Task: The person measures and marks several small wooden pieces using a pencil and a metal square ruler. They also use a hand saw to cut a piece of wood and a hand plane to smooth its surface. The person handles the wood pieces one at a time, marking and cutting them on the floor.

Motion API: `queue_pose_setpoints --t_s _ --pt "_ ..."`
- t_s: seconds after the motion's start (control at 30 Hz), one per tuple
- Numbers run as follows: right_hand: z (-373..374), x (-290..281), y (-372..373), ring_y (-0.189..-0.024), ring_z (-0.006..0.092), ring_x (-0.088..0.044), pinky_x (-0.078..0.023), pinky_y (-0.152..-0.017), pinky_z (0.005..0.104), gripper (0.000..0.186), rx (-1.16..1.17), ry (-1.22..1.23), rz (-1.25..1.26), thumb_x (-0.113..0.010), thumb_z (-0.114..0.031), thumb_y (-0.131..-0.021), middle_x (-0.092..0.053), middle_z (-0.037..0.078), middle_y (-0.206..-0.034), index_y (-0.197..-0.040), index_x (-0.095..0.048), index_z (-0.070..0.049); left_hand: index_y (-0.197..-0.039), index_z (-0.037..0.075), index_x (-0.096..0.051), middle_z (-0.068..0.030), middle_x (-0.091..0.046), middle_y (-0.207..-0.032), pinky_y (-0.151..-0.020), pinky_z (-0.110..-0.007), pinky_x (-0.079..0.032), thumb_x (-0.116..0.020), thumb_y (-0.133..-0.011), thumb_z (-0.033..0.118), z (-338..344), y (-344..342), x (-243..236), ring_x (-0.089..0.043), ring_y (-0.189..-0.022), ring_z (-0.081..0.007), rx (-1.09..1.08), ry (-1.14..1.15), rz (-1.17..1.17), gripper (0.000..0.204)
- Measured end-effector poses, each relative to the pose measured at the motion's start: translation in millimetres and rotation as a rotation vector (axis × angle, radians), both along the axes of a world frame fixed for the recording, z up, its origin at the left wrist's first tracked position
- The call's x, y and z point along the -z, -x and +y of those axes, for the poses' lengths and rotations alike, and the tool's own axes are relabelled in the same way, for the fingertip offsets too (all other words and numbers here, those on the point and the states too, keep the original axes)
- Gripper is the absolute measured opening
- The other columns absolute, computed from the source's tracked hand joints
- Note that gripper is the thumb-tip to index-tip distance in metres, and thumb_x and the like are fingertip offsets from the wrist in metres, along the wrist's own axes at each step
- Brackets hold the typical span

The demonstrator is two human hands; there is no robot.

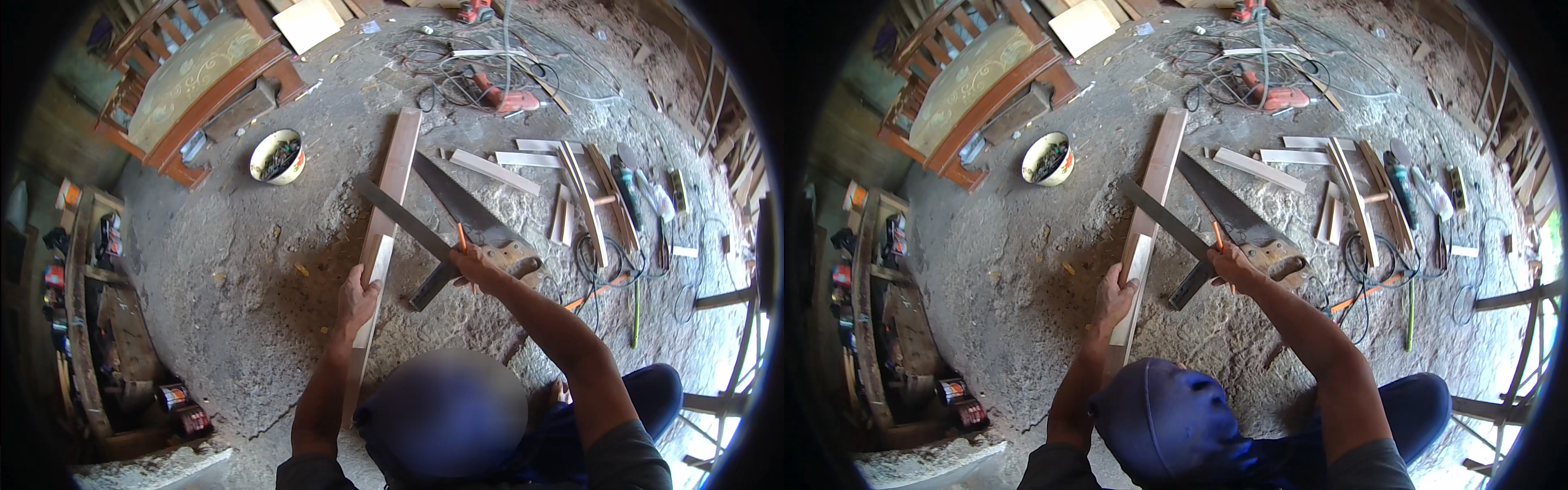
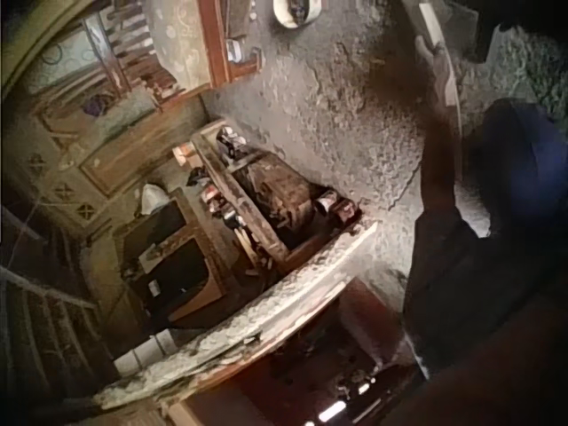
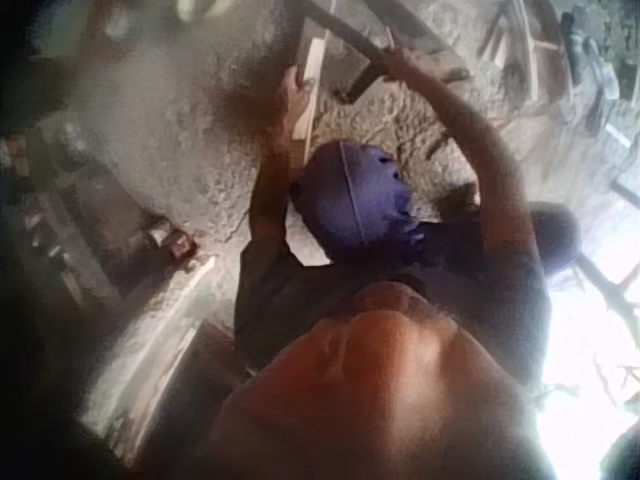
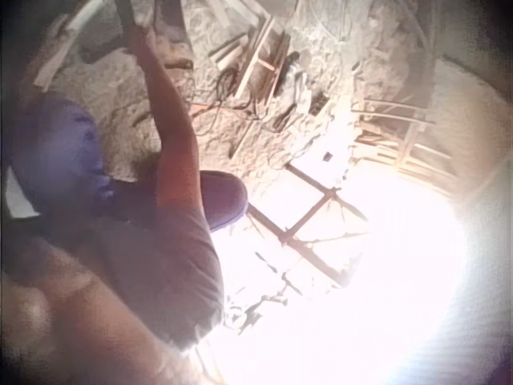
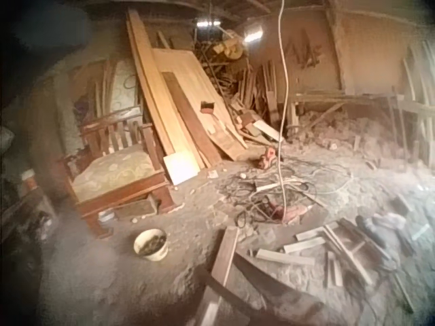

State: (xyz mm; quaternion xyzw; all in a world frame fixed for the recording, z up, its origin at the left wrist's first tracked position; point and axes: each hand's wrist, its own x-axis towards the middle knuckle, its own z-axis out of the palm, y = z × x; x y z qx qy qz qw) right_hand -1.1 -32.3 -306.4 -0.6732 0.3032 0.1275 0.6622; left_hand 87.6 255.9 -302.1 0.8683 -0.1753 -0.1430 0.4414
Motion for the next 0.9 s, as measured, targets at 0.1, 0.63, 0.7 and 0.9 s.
queue_pose_setpoints --t_s 0.1,0.63,0.7,0.9 --pt "-12.2 -19.8 19.4 -0.071 0.0205 -0.071 -0.063 -0.056 0.0340 0.029 -0.125 0.001 0.078 -0.052 -0.030 -0.104 -0.062 0.006 -0.088 -0.112 -0.060 -0.003 -0.127 0.003 -0.057 -0.0084 -0.067 -0.111 -0.081 -0.034 -0.053 -0.070 -0.092 0.016 -22.6 3.1 -18.6 -0.065 -0.095 -0.0179 -0.020 0.290 0.311 0.039" --pt "-140.4 -217.9 56.5 -0.098 0.0346 -0.072 -0.057 -0.086 0.0485 0.060 -0.849 1.038 -0.675 -0.073 -0.057 -0.083 -0.075 0.015 -0.100 -0.119 -0.067 -0.009 -0.123 0.003 -0.058 -0.0235 -0.067 -0.119 -0.102 -0.049 -0.045 -0.068 -0.084 0.006 -236.0 67.1 -284.3 -0.061 -0.117 -0.0415 0.742 -0.753 -0.461 0.041" --pt "-139.3 -217.9 49.5 -0.093 0.0342 -0.074 -0.059 -0.082 0.0469 0.058 -0.750 1.183 -0.693 -0.072 -0.053 -0.084 -0.075 0.015 -0.093 -0.120 -0.066 -0.008 -0.130 0.004 -0.057 -0.0181 -0.063 -0.133 -0.110 -0.048 -0.039 -0.069 -0.087 0.007 -244.2 68.4 -299.3 -0.058 -0.125 -0.0381 0.665 -0.809 -0.755 0.044" --pt "-154.5 -218.3 23.8 -0.087 0.0418 -0.072 -0.057 -0.077 0.0476 0.056 -0.271 0.609 -0.923 -0.073 -0.052 -0.086 -0.071 0.024 -0.083 -0.100 -0.065 0.001 -0.144 0.011 -0.047 -0.0143 -0.053 -0.145 -0.108 -0.050 -0.041 -0.072 -0.092 0.016 -258.3 54.5 -316.7 -0.051 -0.133 -0.0304 0.026 -0.016 -0.832 0.058"
